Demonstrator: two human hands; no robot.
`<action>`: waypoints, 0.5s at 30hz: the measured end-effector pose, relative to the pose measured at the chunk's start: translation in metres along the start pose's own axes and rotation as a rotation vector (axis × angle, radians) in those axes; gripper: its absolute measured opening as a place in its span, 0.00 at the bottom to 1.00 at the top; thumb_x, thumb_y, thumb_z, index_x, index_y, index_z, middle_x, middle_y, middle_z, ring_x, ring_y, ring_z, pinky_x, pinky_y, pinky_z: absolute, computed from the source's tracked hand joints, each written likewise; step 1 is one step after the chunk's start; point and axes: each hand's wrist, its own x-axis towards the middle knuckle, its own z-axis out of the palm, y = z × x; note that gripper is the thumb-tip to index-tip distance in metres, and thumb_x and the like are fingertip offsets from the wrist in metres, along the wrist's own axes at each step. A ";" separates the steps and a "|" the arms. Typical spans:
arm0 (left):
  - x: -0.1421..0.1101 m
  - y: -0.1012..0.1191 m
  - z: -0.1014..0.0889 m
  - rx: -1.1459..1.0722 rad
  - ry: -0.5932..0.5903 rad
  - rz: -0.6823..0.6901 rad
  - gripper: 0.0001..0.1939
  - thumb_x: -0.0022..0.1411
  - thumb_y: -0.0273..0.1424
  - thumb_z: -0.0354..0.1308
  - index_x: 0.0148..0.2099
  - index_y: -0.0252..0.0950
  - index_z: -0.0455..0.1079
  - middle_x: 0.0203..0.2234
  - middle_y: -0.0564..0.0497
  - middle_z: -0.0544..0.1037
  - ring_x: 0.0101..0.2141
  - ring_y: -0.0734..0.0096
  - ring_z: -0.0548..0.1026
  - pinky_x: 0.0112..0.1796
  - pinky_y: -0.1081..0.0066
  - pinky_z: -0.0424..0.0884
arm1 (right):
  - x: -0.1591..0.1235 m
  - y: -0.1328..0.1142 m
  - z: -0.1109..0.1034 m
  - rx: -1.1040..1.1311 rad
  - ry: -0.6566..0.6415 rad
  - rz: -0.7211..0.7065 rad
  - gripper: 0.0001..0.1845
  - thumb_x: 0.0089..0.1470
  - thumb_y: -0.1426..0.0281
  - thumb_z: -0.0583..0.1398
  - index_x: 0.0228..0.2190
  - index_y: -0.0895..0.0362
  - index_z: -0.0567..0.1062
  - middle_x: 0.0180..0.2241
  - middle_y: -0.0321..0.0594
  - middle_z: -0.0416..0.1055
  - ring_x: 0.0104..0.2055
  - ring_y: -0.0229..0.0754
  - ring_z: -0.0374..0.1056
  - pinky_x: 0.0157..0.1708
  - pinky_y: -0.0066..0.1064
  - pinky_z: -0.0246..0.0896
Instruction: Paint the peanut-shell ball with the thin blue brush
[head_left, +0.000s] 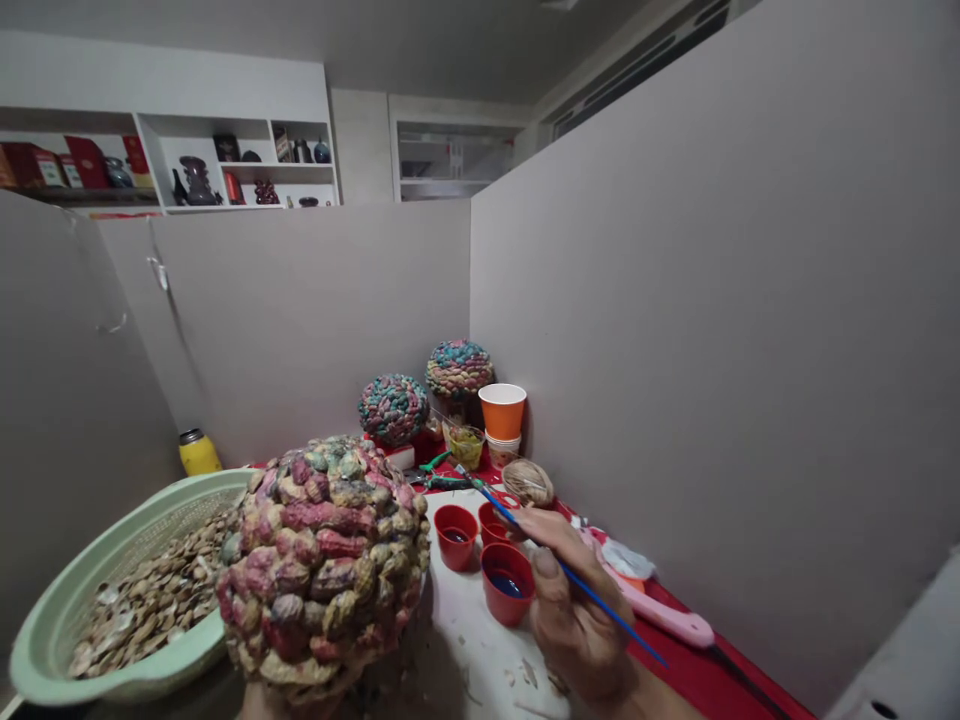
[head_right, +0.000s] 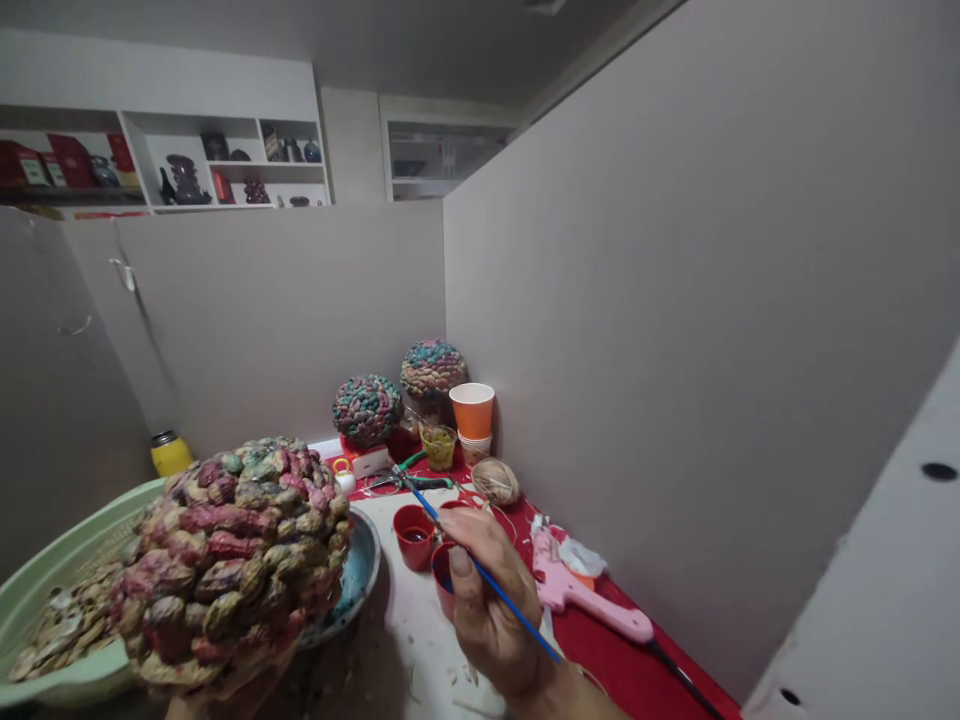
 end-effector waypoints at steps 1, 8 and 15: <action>-0.001 0.003 0.001 0.019 0.021 -0.004 0.15 0.58 0.43 0.73 0.49 0.59 0.83 0.38 0.49 0.89 0.53 0.43 0.82 0.50 0.46 0.79 | 0.001 -0.001 -0.001 0.005 0.002 -0.009 0.17 0.66 0.73 0.58 0.53 0.50 0.78 0.45 0.43 0.82 0.49 0.49 0.80 0.48 0.44 0.80; 0.001 0.020 0.007 0.101 0.063 0.043 0.26 0.43 0.36 0.82 0.47 0.46 0.82 0.47 0.46 0.88 0.55 0.39 0.80 0.56 0.53 0.76 | 0.004 -0.003 -0.003 0.014 0.002 -0.084 0.18 0.66 0.75 0.58 0.53 0.49 0.78 0.44 0.42 0.83 0.46 0.50 0.80 0.47 0.48 0.78; 0.008 0.041 0.013 0.063 0.134 -0.011 0.29 0.38 0.34 0.81 0.45 0.39 0.79 0.46 0.38 0.88 0.47 0.37 0.83 0.49 0.53 0.80 | 0.001 0.007 -0.004 0.000 -0.018 -0.073 0.18 0.65 0.74 0.59 0.54 0.49 0.78 0.45 0.43 0.82 0.46 0.50 0.80 0.46 0.48 0.78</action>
